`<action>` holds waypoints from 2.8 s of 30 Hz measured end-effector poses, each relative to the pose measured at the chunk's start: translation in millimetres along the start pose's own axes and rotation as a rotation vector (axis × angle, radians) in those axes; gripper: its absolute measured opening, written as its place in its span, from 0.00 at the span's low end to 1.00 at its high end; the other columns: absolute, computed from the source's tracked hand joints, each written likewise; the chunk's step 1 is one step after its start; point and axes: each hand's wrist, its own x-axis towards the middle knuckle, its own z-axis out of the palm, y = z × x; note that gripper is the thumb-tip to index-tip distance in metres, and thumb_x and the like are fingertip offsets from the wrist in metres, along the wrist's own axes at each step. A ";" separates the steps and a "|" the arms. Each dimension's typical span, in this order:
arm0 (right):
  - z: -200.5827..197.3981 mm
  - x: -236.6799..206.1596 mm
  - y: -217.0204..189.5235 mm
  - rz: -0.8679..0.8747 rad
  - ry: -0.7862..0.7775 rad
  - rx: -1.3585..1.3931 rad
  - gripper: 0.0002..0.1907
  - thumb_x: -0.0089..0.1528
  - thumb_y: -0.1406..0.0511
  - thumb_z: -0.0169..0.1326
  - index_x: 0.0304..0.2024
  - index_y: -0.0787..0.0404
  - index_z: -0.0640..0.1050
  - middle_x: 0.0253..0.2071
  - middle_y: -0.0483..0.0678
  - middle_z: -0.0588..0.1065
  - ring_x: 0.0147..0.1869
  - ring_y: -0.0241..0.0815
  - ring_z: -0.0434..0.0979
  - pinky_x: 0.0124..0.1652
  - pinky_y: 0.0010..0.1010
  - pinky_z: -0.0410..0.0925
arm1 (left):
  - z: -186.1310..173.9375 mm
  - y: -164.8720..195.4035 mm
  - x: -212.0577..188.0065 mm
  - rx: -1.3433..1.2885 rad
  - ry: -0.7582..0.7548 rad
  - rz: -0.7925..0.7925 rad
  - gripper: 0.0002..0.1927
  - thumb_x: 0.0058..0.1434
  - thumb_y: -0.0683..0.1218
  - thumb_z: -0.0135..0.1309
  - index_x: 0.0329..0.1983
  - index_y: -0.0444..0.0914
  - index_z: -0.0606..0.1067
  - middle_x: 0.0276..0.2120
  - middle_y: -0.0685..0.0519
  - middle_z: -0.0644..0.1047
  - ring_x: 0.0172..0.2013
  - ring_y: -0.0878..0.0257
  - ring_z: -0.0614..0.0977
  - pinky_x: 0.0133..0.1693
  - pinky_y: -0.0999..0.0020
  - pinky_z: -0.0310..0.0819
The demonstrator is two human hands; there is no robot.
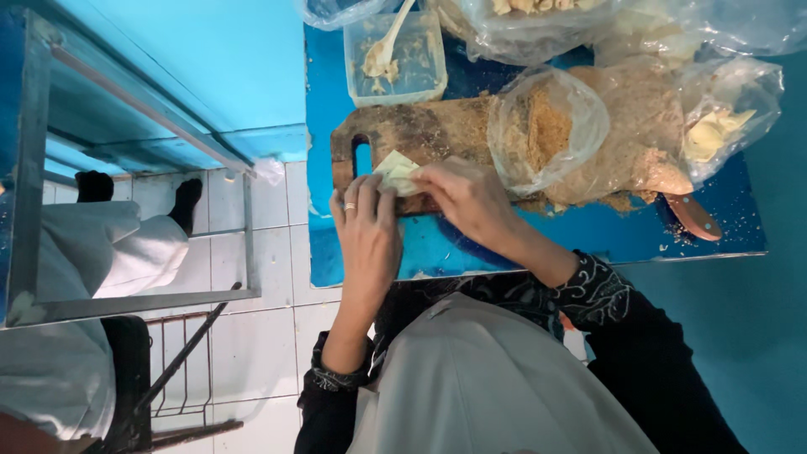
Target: The person sits at a blue table and folds small square dough wrappers around a filling, pinching the edges closed by hand. They place each finished wrapped piece into a plastic bag with other completed pieces and repeat the folding cycle with new wrappers.
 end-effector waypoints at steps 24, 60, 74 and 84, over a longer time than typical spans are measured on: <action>-9.5 30.2 14.2 -0.136 -0.152 -0.094 0.08 0.61 0.65 0.60 0.42 0.61 0.80 0.43 0.51 0.71 0.52 0.54 0.72 0.49 0.46 0.66 | 11.1 -9.4 -11.0 0.096 -0.065 0.142 0.20 0.61 0.38 0.50 0.58 0.34 0.75 0.52 0.39 0.72 0.60 0.44 0.73 0.67 0.33 0.52; -10.8 32.1 15.2 0.141 -0.291 -0.214 0.08 0.60 0.58 0.59 0.35 0.54 0.82 0.42 0.47 0.72 0.50 0.48 0.73 0.44 0.48 0.58 | -10.9 -16.2 -16.5 0.140 -0.142 0.091 0.18 0.61 0.39 0.52 0.56 0.38 0.76 0.62 0.44 0.70 0.70 0.50 0.66 0.67 0.27 0.42; -13.3 14.8 14.6 -0.064 -0.157 -0.237 0.05 0.61 0.65 0.62 0.40 0.49 0.83 0.45 0.42 0.69 0.55 0.43 0.71 0.50 0.45 0.56 | -4.6 -13.9 -24.8 0.125 -0.166 0.155 0.27 0.64 0.41 0.52 0.68 0.43 0.72 0.61 0.42 0.70 0.67 0.48 0.69 0.67 0.29 0.44; -21.0 12.7 17.2 -0.072 -0.180 -0.195 0.08 0.62 0.62 0.64 0.44 0.46 0.85 0.45 0.44 0.68 0.51 0.44 0.71 0.49 0.46 0.55 | -4.8 -13.6 -25.0 0.173 -0.143 0.194 0.28 0.64 0.37 0.52 0.67 0.48 0.73 0.61 0.40 0.70 0.67 0.43 0.69 0.64 0.24 0.45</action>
